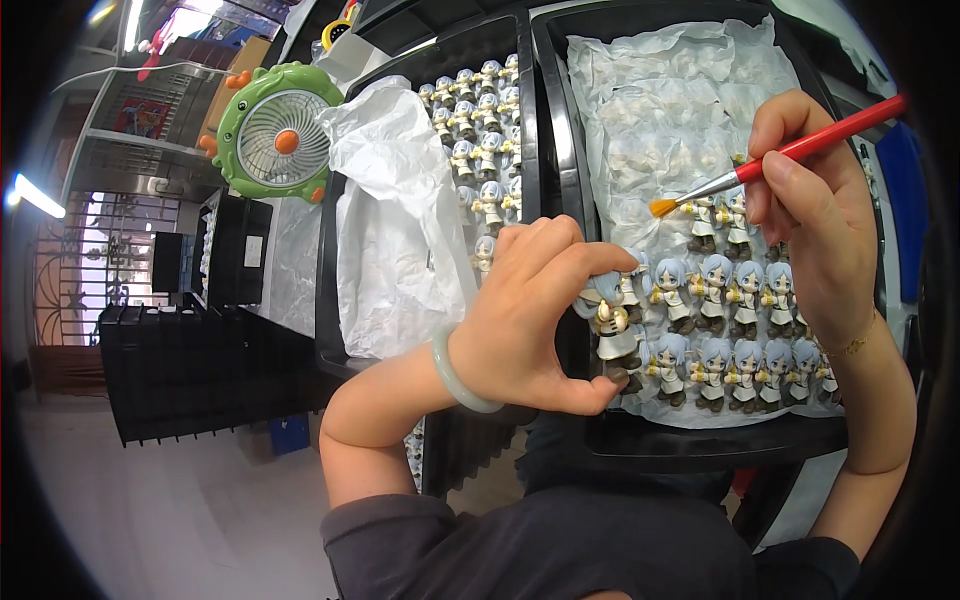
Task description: The person assembles small anime-style figurines at a workstation. They use a red paintbrush to apply adhesive or detail to the figurines and a pair of tweezers to attach small white hair pieces to the heads. The person handles the figurines one by one, placing them into black trays lined with white tissue paper.
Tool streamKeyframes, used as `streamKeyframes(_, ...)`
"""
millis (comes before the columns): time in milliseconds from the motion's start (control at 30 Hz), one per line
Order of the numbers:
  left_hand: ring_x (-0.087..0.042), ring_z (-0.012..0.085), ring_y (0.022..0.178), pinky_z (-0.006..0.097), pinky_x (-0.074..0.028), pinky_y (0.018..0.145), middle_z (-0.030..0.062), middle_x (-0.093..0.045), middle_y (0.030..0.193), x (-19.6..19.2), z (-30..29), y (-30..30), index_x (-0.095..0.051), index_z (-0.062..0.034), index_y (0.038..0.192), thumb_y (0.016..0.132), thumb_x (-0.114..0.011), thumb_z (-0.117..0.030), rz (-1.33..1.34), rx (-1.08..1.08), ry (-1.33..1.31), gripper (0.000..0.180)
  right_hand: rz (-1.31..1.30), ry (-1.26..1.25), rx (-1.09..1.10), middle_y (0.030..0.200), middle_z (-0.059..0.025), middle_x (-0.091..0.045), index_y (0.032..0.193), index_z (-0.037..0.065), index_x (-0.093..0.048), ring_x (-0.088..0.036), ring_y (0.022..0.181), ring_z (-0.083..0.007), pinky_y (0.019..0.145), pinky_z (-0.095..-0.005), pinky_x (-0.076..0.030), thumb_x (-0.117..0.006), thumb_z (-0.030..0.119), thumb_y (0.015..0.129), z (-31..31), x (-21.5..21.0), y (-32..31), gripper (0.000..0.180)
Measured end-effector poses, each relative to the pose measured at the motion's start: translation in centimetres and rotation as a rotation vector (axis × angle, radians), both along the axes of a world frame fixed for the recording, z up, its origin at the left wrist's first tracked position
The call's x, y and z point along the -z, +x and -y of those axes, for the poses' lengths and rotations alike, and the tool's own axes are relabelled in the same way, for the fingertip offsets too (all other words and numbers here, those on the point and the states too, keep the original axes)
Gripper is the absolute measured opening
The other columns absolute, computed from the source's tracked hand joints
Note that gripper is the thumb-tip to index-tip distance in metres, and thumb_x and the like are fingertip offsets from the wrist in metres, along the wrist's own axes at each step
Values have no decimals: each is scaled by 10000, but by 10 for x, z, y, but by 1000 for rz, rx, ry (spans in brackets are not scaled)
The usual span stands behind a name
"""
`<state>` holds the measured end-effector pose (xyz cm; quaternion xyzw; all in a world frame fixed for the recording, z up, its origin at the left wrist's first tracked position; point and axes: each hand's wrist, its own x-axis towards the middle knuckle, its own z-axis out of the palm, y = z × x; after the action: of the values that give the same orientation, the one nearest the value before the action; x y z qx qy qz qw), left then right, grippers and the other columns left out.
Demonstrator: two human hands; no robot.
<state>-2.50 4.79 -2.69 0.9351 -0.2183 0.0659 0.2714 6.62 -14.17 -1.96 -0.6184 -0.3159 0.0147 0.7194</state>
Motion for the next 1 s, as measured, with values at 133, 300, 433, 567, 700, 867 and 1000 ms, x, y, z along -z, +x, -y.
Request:
streamKeyframes(133,-416,212,717,293,-285,679,58,-436,782,0,0,0,-549,-41,991,441,-721,-306,-10,7,-8,634,-124,-115,-34,610,25,-469,894,50,-466,-362,513,-4,474,-140,-279,-466,216,842,14,9,16,174)
streamKeyframes(300,-422,220,713,295,-287,678,59,-442,776,1,1,1,-548,-41,984,433,-720,-318,-8,5,-9,640,-65,-64,-34,613,26,-469,895,52,-467,-366,516,-2,474,-137,-280,-465,216,844,3,-1,4,172)
streamKeyframes(433,-447,209,735,294,-321,721,65,-488,832,0,-4,2,-533,-20,1028,461,-727,-351,-43,37,-17,685,-119,-142,-103,615,27,-468,896,56,-467,-375,522,-2,475,-135,-282,-466,215,847,12,5,19,167)
streamKeyframes(567,-517,192,863,304,-385,701,84,-530,956,-1,-21,8,-519,-20,1056,604,-654,-346,-189,-121,-785,573,-100,-99,-96,619,25,-470,895,56,-467,-381,524,-2,475,-133,-284,-466,211,848,13,10,23,162)
streamKeyframes(700,-542,184,871,289,-369,704,47,-544,916,-27,-97,44,-515,-52,1072,779,-497,-452,47,-426,-1308,495,-132,-94,-85,622,21,-475,887,55,-470,-386,525,-4,473,-136,-288,-471,210,843,15,11,24,160)
streamKeyframes(867,-507,162,824,317,-328,744,4,-518,844,-1,-236,59,-505,-138,1065,736,-537,-537,195,-1069,-1124,518,-175,-35,-121,628,16,-483,869,53,-475,-405,527,-7,473,-135,-302,-490,218,828,14,-5,14,170)
streamKeyframes(1000,-471,201,873,401,-324,767,25,-482,908,17,-243,82,-514,-143,953,680,-542,-605,129,-1326,-1182,537,-209,19,-125,657,13,-488,847,54,-476,-435,540,-7,475,-134,-327,-494,196,816,13,-4,15,146)
